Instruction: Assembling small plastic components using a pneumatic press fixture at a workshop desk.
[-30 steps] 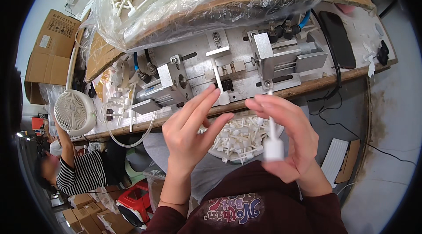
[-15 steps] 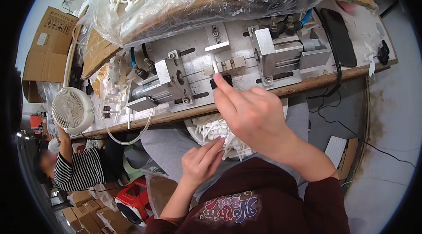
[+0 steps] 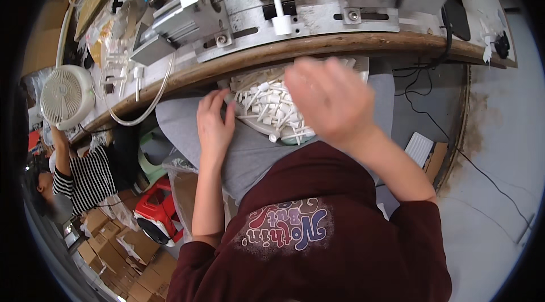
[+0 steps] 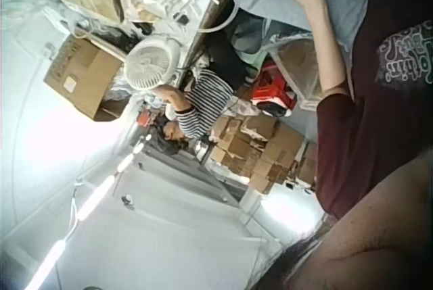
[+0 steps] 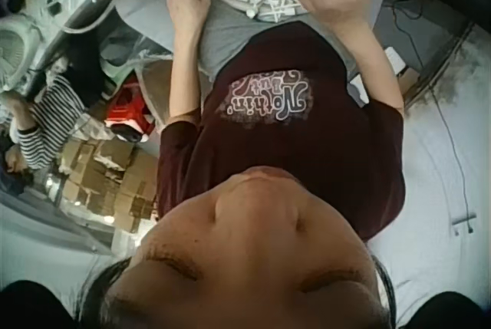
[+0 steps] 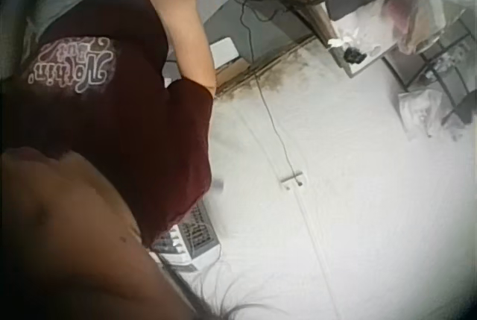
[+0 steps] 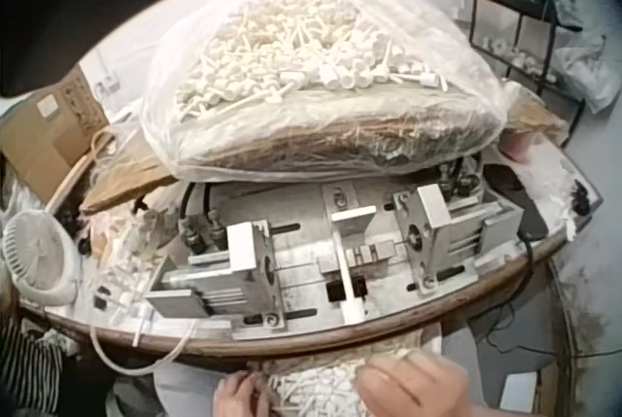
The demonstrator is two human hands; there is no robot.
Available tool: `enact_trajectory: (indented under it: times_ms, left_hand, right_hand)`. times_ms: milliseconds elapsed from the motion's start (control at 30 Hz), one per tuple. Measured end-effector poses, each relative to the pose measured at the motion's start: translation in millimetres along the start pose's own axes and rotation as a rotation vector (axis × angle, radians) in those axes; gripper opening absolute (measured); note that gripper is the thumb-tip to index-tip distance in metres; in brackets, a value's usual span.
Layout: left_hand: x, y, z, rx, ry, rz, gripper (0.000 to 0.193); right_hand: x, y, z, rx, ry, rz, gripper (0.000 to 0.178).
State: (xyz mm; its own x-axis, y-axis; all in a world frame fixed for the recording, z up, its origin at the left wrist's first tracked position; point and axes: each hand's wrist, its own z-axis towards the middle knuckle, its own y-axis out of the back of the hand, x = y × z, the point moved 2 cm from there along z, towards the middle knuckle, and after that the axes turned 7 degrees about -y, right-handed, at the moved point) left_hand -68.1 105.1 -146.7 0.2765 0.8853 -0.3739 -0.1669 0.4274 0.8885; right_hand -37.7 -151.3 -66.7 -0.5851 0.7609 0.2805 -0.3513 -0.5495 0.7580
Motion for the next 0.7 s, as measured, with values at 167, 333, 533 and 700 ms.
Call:
enact_trajectory:
  times_ms: [167, 333, 533, 700]
  left_hand:
    - [32, -30, 10, 0.042, 0.162, 0.193, 0.026]
    - [44, -47, 22, 0.222, 0.296, 0.111, 0.032]
    - [44, -49, 31, 0.499, 0.447, 0.146, 0.042]
    - [56, -60, 30, 0.493, 0.396, 0.167, 0.055]
  right_hand:
    - [25, -40, -86, 0.4, 0.45, 0.139, 0.031]
    - [21, -85, -96, 0.497, 0.683, 0.195, 0.041]
    - [-11, -120, -93, 0.438, 0.671, 0.122, 0.025]
    - [-31, -117, -71, 0.425, 0.543, 0.088, 0.025]
